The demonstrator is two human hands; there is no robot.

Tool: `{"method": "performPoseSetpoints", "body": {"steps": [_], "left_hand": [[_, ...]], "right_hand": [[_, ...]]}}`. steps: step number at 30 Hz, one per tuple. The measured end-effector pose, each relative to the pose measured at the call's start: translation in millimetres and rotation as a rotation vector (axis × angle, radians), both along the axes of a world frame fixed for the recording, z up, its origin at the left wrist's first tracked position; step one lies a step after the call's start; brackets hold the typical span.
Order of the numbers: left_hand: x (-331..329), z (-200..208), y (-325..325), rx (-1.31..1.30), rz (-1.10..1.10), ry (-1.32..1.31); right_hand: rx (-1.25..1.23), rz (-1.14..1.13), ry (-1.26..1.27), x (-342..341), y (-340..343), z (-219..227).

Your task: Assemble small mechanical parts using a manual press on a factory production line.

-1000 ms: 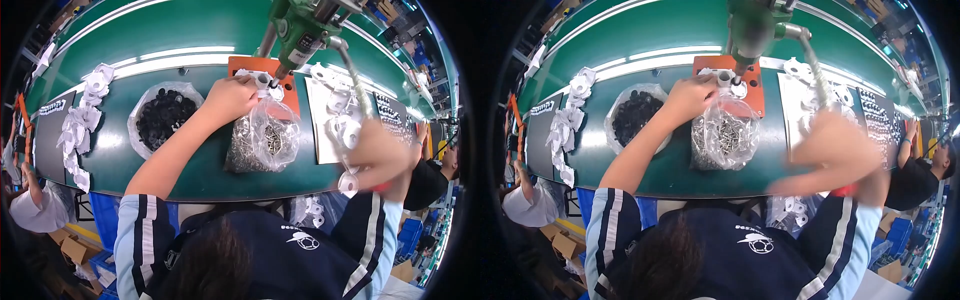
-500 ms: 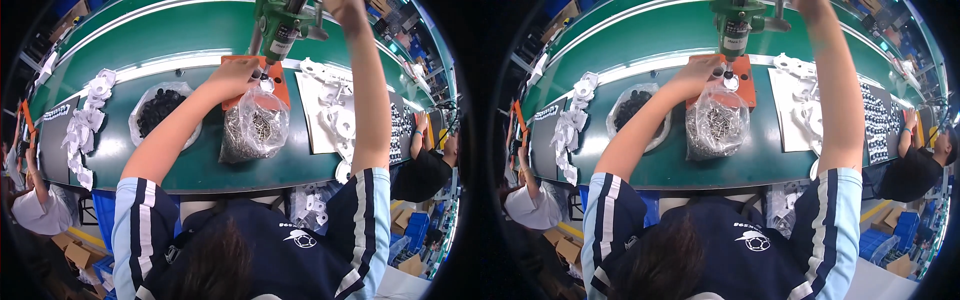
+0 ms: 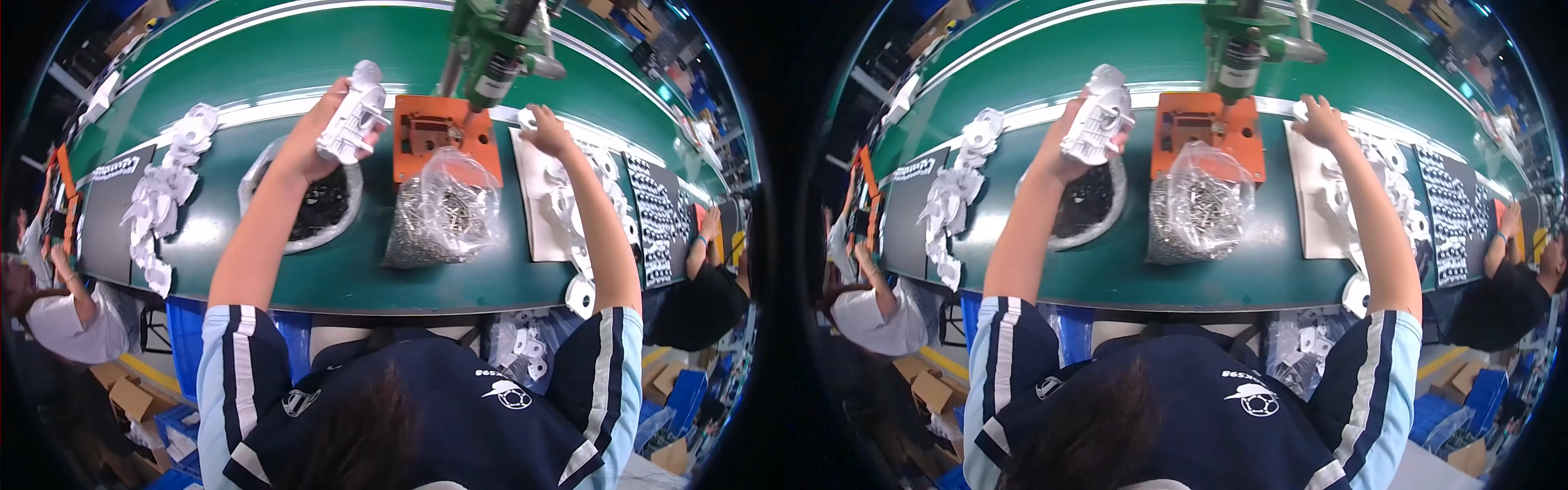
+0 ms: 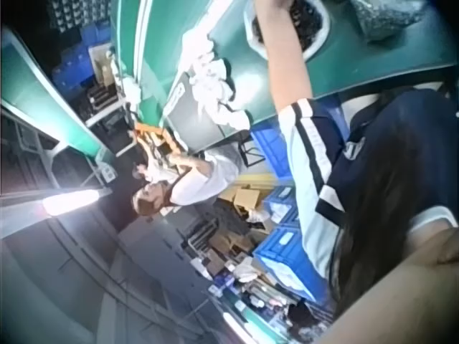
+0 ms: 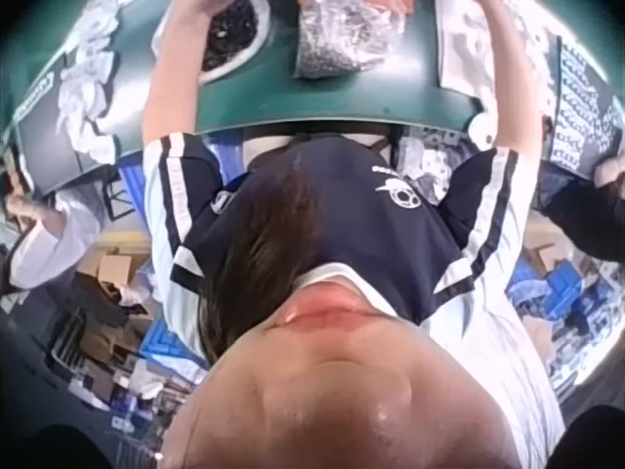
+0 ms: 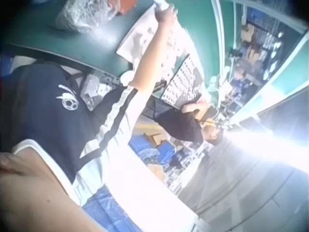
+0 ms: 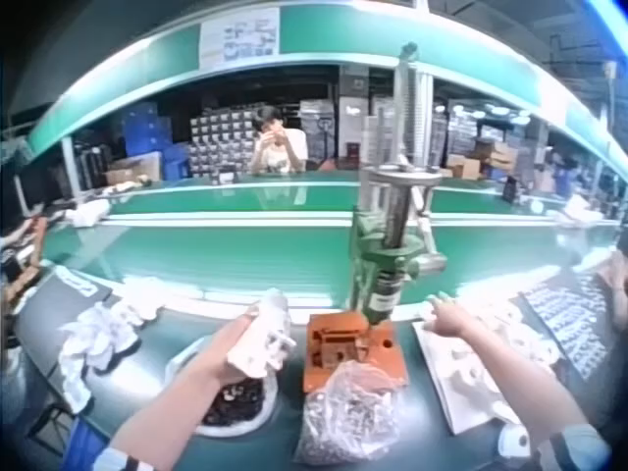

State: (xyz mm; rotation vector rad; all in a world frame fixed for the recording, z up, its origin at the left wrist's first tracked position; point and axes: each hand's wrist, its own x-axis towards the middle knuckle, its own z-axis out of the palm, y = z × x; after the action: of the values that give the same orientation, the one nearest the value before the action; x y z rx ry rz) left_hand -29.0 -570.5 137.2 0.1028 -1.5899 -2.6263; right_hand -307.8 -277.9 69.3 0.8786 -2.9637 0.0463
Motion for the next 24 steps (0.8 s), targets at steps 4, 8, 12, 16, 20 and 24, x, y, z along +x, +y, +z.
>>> {"method": "performPoseSetpoints", "body": {"steps": [4,8,12,16,20,24], "left_hand": [[32.7,-10.7,-0.4,0.468,-0.216,0.141],[41.3,-8.9,-1.9,0.509,-0.247,0.160],[14.4,-6.5,-22.1,-0.080,0.145,-0.091],[-60.7,-62.6,-84.9,-0.868,0.638,-0.029],[-72.0,-53.5,-82.4,-1.110,0.693,-0.064],[3.9,-30.2,-84.4,-0.931,0.422,-0.026]], "right_hand": [[0.248,-0.010,-0.045,29.0,-14.3,16.2],[0.165,0.047,0.043,12.1,-9.4,0.2],[-0.001,0.015,0.068,11.8,-8.9,-5.6],[0.011,-0.135,0.161,20.3,-22.4,-4.6],[0.078,-0.245,-0.006,22.3,-23.4,4.9],[-0.055,-0.142,0.051,0.9,-20.4,-7.4]]}}
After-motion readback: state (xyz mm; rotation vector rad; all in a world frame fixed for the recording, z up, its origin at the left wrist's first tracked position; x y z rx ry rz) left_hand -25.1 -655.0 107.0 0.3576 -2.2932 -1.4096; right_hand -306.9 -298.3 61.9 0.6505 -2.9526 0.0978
